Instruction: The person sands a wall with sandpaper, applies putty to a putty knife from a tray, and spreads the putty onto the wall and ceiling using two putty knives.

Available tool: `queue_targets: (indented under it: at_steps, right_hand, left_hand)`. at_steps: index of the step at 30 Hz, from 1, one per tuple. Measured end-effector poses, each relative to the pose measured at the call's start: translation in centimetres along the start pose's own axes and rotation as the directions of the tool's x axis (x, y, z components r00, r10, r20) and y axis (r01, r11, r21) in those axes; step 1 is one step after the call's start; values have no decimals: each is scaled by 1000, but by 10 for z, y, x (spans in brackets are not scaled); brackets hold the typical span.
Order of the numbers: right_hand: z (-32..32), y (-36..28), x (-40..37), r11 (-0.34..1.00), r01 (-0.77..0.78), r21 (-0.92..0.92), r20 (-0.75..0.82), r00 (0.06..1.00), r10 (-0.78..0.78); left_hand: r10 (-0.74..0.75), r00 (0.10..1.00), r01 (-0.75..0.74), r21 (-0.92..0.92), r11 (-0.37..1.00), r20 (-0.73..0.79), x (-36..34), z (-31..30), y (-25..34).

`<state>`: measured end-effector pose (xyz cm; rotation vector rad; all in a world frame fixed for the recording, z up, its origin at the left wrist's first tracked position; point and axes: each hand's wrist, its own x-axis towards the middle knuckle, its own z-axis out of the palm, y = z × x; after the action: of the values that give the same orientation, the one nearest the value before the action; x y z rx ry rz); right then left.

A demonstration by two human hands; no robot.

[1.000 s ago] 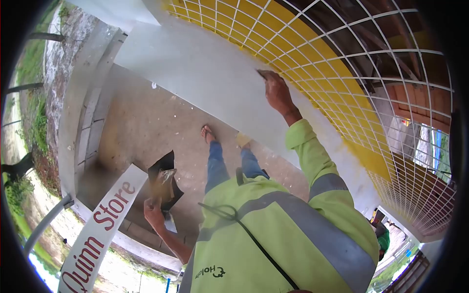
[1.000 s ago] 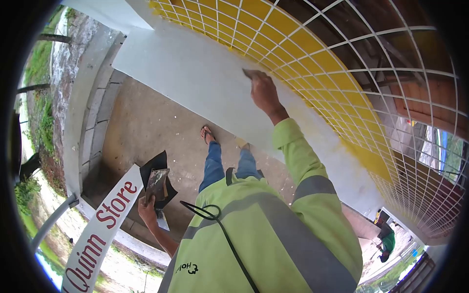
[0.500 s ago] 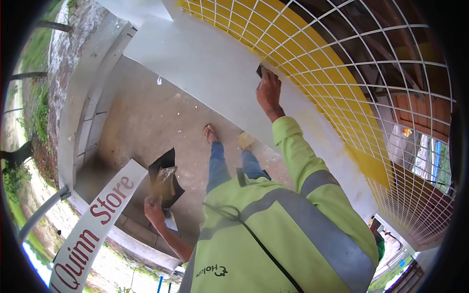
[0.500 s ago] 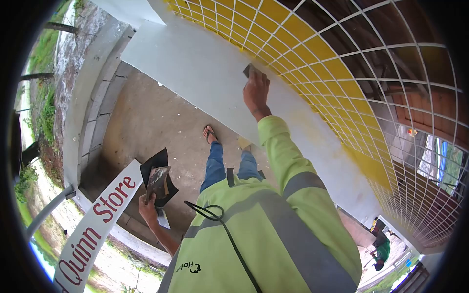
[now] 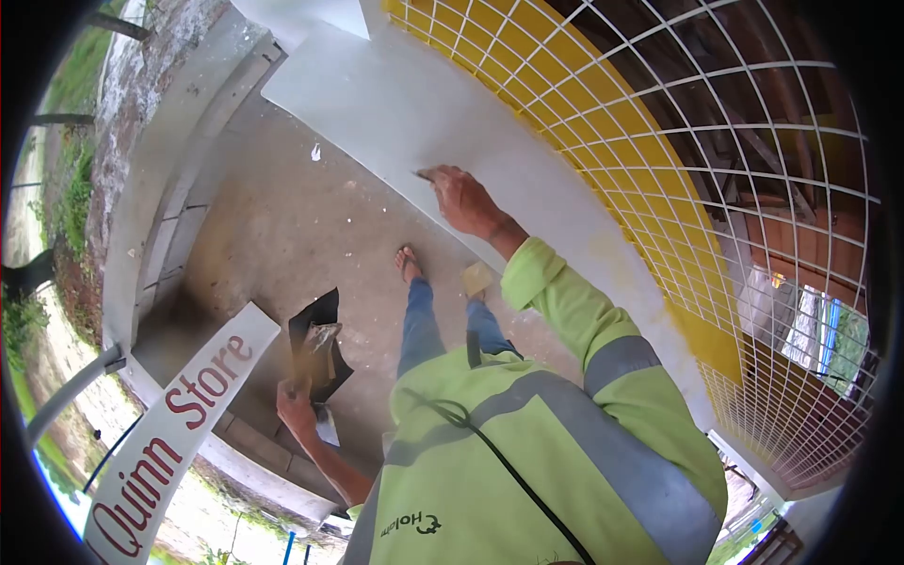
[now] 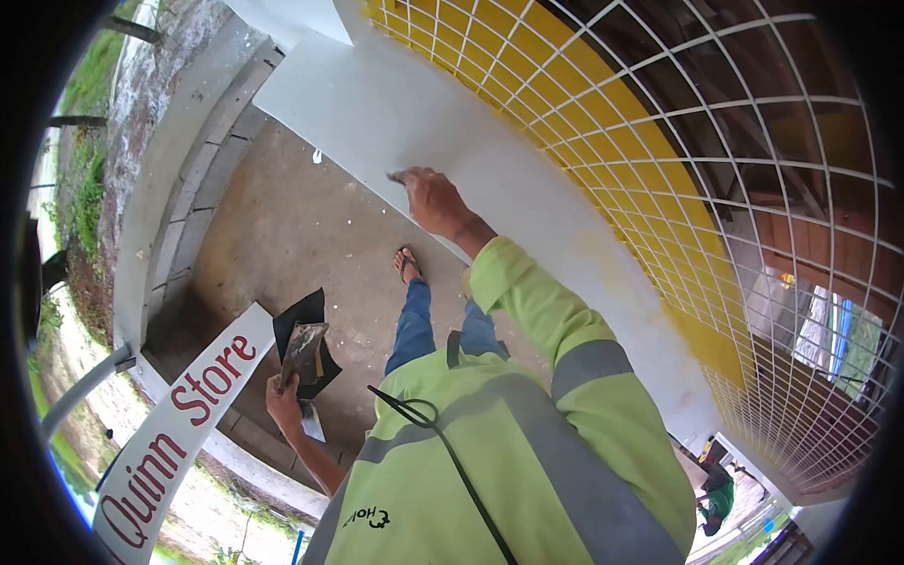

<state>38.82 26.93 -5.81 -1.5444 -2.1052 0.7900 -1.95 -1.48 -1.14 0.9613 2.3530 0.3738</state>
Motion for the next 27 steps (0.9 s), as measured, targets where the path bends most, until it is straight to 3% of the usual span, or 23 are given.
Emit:
queue_targets:
  at_steps: [1,4,6,7,8,10,12,13,14,16,18,20,23,24,26,27]
  right_hand:
    - [-4,12,13,995,33,-97,-179,983,-50]
    - [-28,51,56,921,-297,-250,-463,873,156]
    - [0,44,53,913,-195,-358,-400,916,39]
    - [22,34,44,961,3,-276,-352,930,-104]
    - [30,6,33,983,41,-180,-95,994,-59]
    - [17,-35,28,1000,8,18,70,998,-10]
    - [-2,2,57,998,-11,-64,-224,975,-4]
    - [-12,27,74,979,-110,-169,-380,924,38]
    - [-22,42,85,947,-236,-218,-451,885,116]
    - [-12,56,99,870,-367,-329,-437,876,205]
    - [35,30,81,927,-34,-373,-433,890,-142]
    - [39,-46,56,976,195,-99,-90,975,-204]
    - [13,-20,84,996,22,-86,-239,970,-42]
    - [-5,-3,102,991,-61,-120,-378,926,11]
    - [-18,35,129,920,-274,-281,-471,875,117]
    - [-7,47,136,898,-287,-333,-495,864,93]
  left_hand:
    - [-9,1000,9,-19,1000,4,3,-2,6]
    - [-27,999,27,-36,999,-22,13,-7,9]
    - [-34,999,32,-29,999,-38,21,-10,10]
    - [-37,999,36,-27,999,-38,25,-8,10]
    - [-42,998,41,-22,999,-39,27,-8,10]
    - [-35,999,35,-17,999,-30,34,-10,-3]
    - [-39,999,39,-19,999,-25,44,-11,-3]
    - [-53,998,53,-13,998,-24,44,-17,4]
    - [-71,997,71,-4,997,-21,45,-22,8]
    - [-70,998,70,-31,997,-7,53,-22,9]
    - [-32,999,33,-49,998,7,67,-20,8]
    - [25,1000,-24,-57,998,16,75,-14,2]
    - [27,999,-26,-40,999,37,88,-17,18]
    - [17,999,-15,-53,998,37,91,-18,21]
    - [-6,999,9,-70,998,42,95,-21,24]
    - [0,999,2,-62,998,44,96,-22,21]
